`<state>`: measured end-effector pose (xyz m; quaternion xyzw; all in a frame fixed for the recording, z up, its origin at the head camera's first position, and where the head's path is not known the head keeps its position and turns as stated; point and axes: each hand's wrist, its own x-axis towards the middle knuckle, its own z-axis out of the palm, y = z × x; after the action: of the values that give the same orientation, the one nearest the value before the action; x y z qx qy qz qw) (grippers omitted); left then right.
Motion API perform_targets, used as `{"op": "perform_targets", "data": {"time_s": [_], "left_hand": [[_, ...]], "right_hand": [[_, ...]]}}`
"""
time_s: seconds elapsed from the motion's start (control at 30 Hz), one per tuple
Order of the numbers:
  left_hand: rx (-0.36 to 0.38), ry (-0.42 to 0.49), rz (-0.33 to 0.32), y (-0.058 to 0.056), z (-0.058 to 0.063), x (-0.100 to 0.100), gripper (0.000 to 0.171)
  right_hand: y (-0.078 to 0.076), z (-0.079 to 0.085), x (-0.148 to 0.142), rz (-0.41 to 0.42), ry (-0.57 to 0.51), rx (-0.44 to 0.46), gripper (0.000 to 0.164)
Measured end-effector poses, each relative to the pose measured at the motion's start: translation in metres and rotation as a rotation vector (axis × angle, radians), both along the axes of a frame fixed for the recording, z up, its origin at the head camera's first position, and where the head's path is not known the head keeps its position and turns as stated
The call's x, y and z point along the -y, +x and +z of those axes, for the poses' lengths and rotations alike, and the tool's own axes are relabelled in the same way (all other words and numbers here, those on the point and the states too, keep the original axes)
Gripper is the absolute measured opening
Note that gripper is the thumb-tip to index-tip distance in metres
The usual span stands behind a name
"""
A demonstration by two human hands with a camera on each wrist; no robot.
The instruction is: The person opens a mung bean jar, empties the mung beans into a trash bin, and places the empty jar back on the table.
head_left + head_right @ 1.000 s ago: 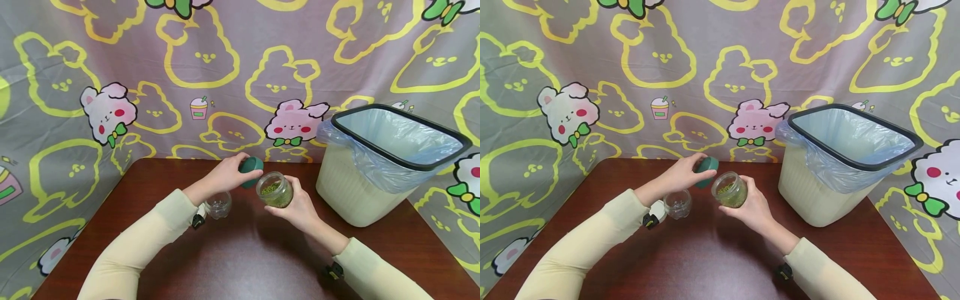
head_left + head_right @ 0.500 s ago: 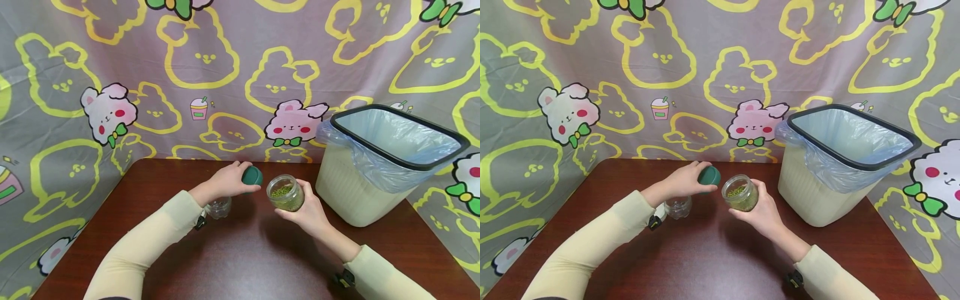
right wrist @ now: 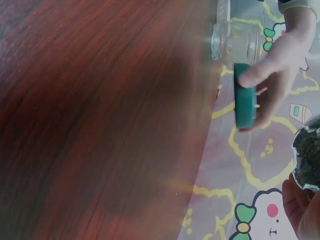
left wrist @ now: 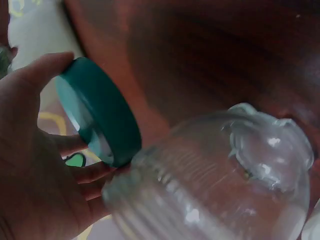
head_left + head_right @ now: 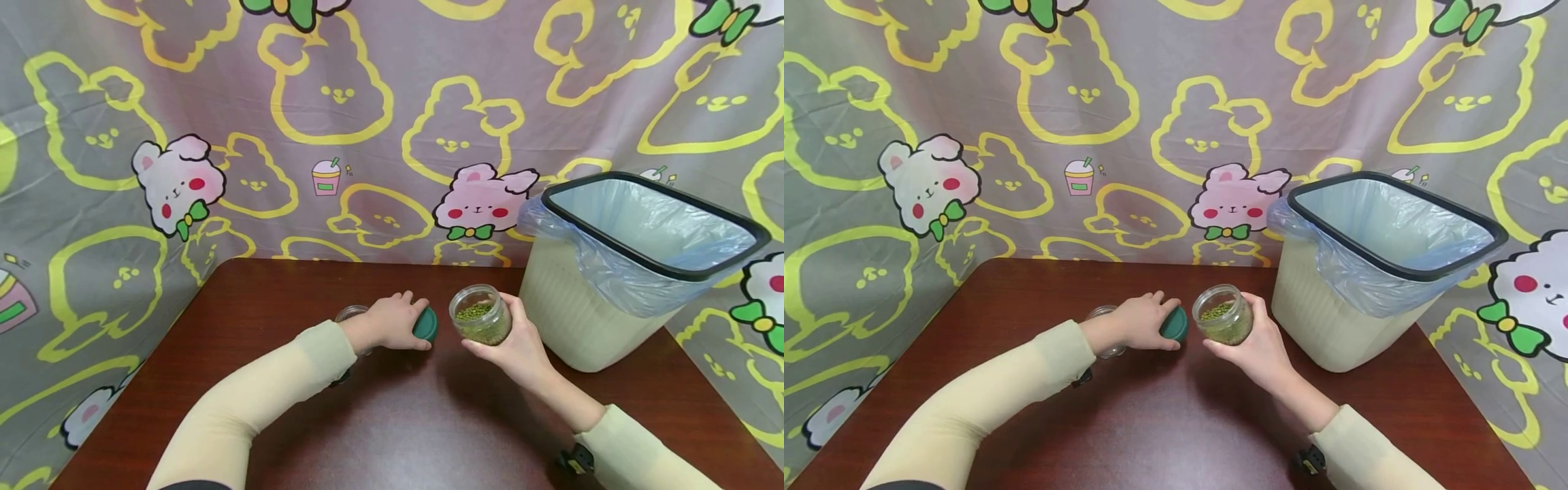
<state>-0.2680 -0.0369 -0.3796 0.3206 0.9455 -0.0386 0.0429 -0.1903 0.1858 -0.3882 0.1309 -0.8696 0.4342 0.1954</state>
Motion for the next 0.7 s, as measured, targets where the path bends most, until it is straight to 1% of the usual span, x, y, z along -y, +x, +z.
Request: {"op": "perform_targets", "data": {"time_s": [0.1,0.17,0.37,0.6,0.7], "left_hand": [[0.010,-0.079,-0.019,0.003,-0.005,-0.004,0.086],[0.021,-0.108,-0.030,0.004,-0.007,-0.005,0.086],[0.037,-0.158,-0.044,0.007,-0.011,-0.008,0.085],[0.054,-0.217,-0.040,0.005,-0.015,-0.009,0.085],[0.047,-0.236,-0.045,0.005,-0.017,-0.008,0.085]], "right_hand": [[0.000,0.000,-0.002,-0.005,0.000,0.009,0.088],[0.001,0.000,-0.003,-0.009,0.001,0.008,0.088],[0.002,-0.003,-0.006,-0.019,-0.003,0.001,0.088],[0.002,-0.003,-0.007,-0.016,-0.011,-0.009,0.089],[0.002,-0.002,-0.008,-0.015,-0.015,-0.010,0.089]]}}
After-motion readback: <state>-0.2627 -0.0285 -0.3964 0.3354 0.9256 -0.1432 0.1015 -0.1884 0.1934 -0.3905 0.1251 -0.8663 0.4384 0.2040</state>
